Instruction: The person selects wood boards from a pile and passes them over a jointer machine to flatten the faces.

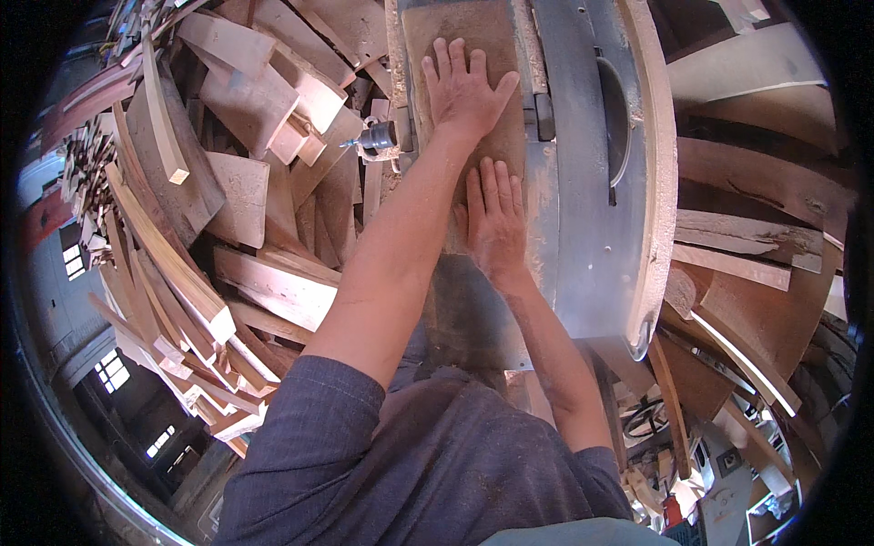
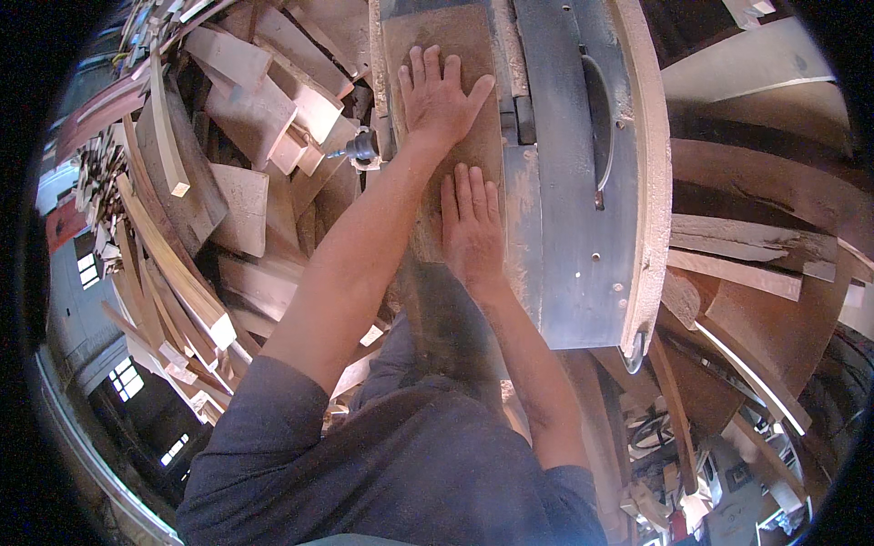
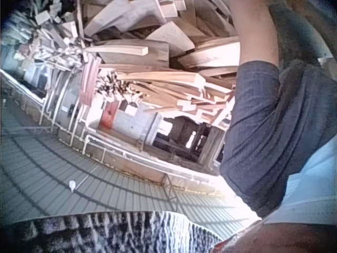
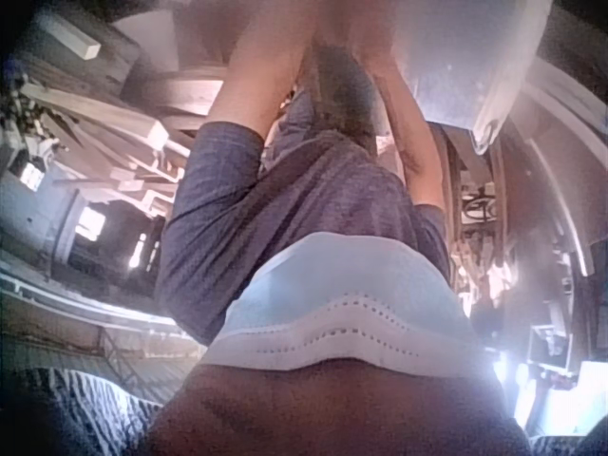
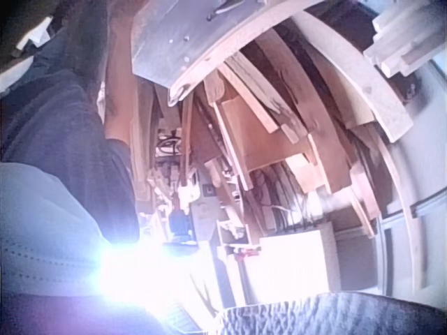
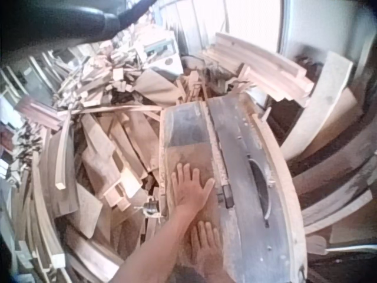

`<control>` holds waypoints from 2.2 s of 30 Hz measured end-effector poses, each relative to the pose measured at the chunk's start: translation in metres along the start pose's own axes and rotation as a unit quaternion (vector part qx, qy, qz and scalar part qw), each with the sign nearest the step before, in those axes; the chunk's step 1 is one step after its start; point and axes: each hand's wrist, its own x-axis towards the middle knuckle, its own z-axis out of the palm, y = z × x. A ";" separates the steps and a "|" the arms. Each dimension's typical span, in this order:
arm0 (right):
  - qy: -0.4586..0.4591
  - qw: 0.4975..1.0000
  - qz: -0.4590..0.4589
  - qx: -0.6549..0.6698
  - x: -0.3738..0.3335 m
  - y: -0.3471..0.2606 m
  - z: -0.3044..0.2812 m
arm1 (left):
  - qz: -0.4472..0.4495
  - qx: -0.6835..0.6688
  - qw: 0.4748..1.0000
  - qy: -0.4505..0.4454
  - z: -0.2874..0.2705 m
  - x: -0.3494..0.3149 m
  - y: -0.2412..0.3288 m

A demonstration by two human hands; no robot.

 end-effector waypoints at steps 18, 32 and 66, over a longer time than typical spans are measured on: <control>0.046 0.999 -0.012 -0.019 0.072 0.018 0.011 | 0.010 -0.011 1.000 0.000 0.007 0.069 -0.003; 0.093 0.994 -0.022 -0.046 0.140 0.042 0.023 | 0.002 -0.041 0.999 -0.011 0.024 0.138 -0.009; 0.068 0.988 0.066 0.123 0.266 -0.046 0.073 | -0.217 -0.386 0.856 -0.266 -0.048 0.108 -0.252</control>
